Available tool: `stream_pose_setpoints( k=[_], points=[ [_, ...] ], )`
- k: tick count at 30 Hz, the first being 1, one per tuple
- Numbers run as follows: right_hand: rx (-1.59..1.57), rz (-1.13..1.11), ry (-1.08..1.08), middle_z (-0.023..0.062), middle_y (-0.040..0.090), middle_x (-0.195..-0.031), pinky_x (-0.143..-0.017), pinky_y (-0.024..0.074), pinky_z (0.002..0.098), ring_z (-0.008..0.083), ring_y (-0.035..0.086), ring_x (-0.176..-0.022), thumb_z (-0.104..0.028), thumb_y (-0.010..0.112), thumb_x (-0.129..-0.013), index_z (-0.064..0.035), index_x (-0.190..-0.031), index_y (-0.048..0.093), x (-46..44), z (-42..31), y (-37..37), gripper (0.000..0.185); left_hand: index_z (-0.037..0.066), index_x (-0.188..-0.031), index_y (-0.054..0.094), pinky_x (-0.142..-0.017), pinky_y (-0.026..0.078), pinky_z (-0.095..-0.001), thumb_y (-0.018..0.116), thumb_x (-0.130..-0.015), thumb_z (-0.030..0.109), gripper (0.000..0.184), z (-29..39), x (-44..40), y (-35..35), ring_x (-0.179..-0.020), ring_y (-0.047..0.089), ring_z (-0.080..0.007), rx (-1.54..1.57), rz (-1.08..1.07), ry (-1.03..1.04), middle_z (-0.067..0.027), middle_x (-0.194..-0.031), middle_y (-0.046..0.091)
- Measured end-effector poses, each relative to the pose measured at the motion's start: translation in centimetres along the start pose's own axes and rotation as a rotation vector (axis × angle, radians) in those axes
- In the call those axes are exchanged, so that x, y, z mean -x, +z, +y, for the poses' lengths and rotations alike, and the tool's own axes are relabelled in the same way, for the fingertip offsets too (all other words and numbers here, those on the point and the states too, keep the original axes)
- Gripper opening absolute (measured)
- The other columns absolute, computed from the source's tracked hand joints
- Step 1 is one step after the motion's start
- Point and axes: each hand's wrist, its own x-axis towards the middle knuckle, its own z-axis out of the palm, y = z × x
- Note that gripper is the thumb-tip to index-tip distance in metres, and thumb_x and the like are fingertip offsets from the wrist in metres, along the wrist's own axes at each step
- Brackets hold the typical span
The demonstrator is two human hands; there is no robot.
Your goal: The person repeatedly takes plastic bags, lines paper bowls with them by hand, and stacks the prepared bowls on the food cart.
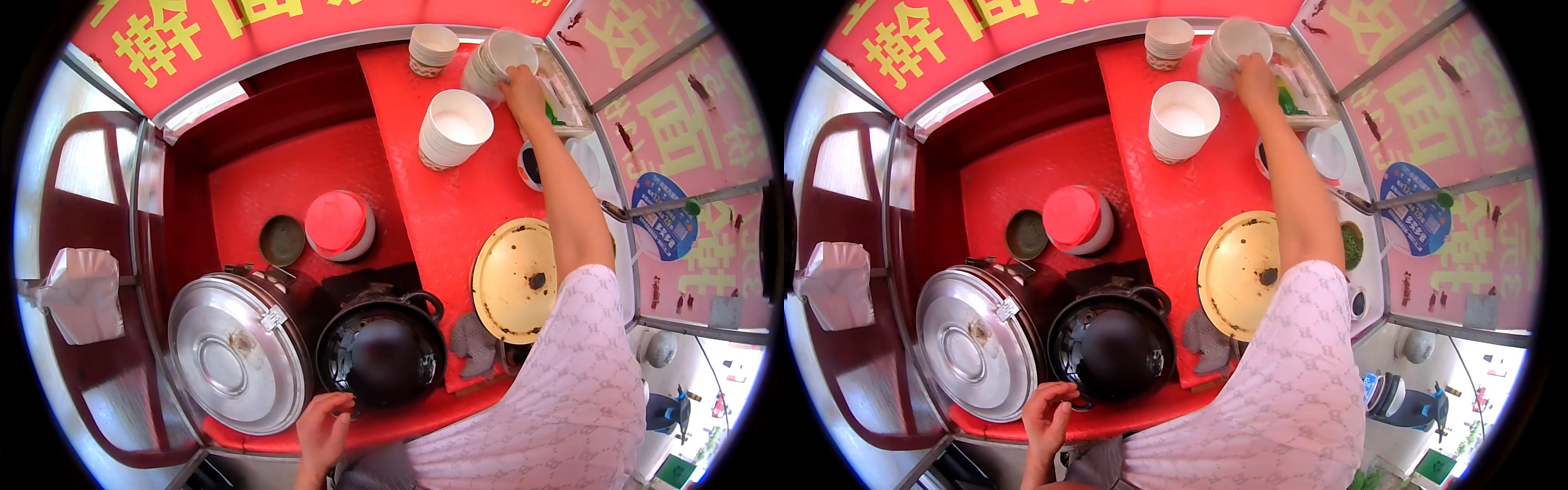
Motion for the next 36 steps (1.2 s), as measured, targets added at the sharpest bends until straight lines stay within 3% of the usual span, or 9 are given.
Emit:
stream_pose_setpoints(
  k=[8,12,18,21,23,26,27,31,36],
  points=[
    [0.177,-0.309,0.01,0.0248,0.068,-0.113,-0.091,0.0537,0.0482,0.0401,0.066,-0.108,-0.025,0.076,-0.08,-0.0038,-0.112,0.068,-8.7,2.5,2.7,0.039,-0.002,-0.112,0.066,-0.08,0.057,-0.0312,0.065,-0.085,-0.002,0.027,-0.2,-0.2,0.3,-0.092,0.071,-0.0232,-0.053,0.071,0.018,-0.0163,-0.109,0.068],
    [0.098,-0.23,0.01,0.0249,0.069,-0.109,-0.089,0.0532,0.0479,0.0394,0.066,-0.107,-0.035,0.075,-0.083,-0.0058,-0.123,0.065,-8.8,2.3,2.2,0.05,-0.002,-0.113,0.066,-0.079,0.057,-0.0309,0.065,-0.085,-0.003,0.028,0.4,-0.8,0.2,-0.092,0.071,-0.0234,-0.109,0.029,0.037,-0.0165,-0.109,0.068],
    [0.184,-0.055,0.111,0.0236,0.06,-0.134,-0.093,0.0529,0.047,0.0384,0.064,-0.115,-0.04,0.072,-0.087,-0.0012,-0.146,0.044,-2.0,-6.6,-6.5,0.075,-0.002,-0.112,0.067,-0.079,0.056,-0.0313,0.065,-0.084,-0.004,0.029,0.5,-0.3,-0.1,-0.091,0.071,-0.0235,-0.101,0.045,0.079,-0.0166,-0.109,0.068],
    [-0.472,-0.567,0.228,0.0245,0.048,-0.144,-0.1,0.0493,0.0556,0.0433,0.056,-0.122,-0.039,0.066,-0.088,-0.0117,-0.15,0.041,1.5,-6.7,-6.0,0.073,-0.002,-0.112,0.067,-0.079,0.056,-0.0315,0.065,-0.084,-0.004,0.028,1.2,-0.1,0.0,-0.091,0.07,-0.0237,-0.083,0.02,0.106,-0.0167,-0.109,0.068],
    [-0.806,-0.77,0.69,0.0245,0.042,-0.147,-0.099,0.049,0.0612,0.0437,0.053,-0.125,-0.035,0.065,-0.089,-0.0086,-0.15,0.038,4.6,-9.3,-7.1,0.072,-0.002,-0.112,0.066,-0.079,0.056,-0.032,0.066,-0.084,-0.004,0.028,1.5,0.1,0.1,-0.091,0.07,-0.0244,-0.119,-0.017,0.158,-0.0168,-0.109,0.068],
    [-1.159,-0.946,0.901,0.0267,0.03,-0.155,-0.105,0.0407,0.0686,0.0522,0.034,-0.139,-0.027,0.063,-0.092,-0.0028,-0.151,0.031,5.9,-8.1,-5.1,0.071,-0.001,-0.111,0.065,-0.078,0.056,-0.0332,0.067,-0.083,-0.003,0.028,1.4,0.7,0.0,-0.09,0.07,-0.026,-0.134,-0.018,0.204,-0.0167,-0.108,0.069],
    [-1.248,-0.904,0.945,0.0271,0.038,-0.148,-0.105,0.0432,0.0671,0.0534,0.039,-0.135,-0.015,0.059,-0.088,-0.003,-0.149,0.032,6.3,-8.3,-4.6,0.068,-0.001,-0.111,0.065,-0.078,0.056,-0.0337,0.067,-0.083,-0.003,0.029,1.3,1.1,-0.2,-0.09,0.07,-0.0268,-0.153,-0.016,0.225,-0.0167,-0.107,0.069],
    [-1.508,-0.839,0.845,0.025,0.044,-0.142,-0.102,0.046,0.0691,0.0502,0.047,-0.129,0.0,0.05,-0.075,-0.0023,-0.146,0.034,7.6,-8.2,-3.9,0.073,0.0,-0.11,0.066,-0.079,0.057,-0.0359,0.068,-0.082,-0.001,0.029,1.2,2.0,-1.0,-0.089,0.069,-0.0302,-0.2,0.03,0.256,-0.0172,-0.105,0.069],
    [-1.635,-1.015,0.637,0.0234,0.048,-0.138,-0.105,0.0482,0.0629,0.045,0.051,-0.128,0.001,0.05,-0.075,0.0033,-0.142,0.038,8.3,-15.3,-6.6,0.069,0.0,-0.109,0.066,-0.083,0.056,-0.0387,0.069,-0.081,0.001,0.028,0.5,3.2,-2.7,-0.096,0.068,-0.0337,-0.254,0.101,0.291,-0.0154,-0.107,0.07]
  ],
)
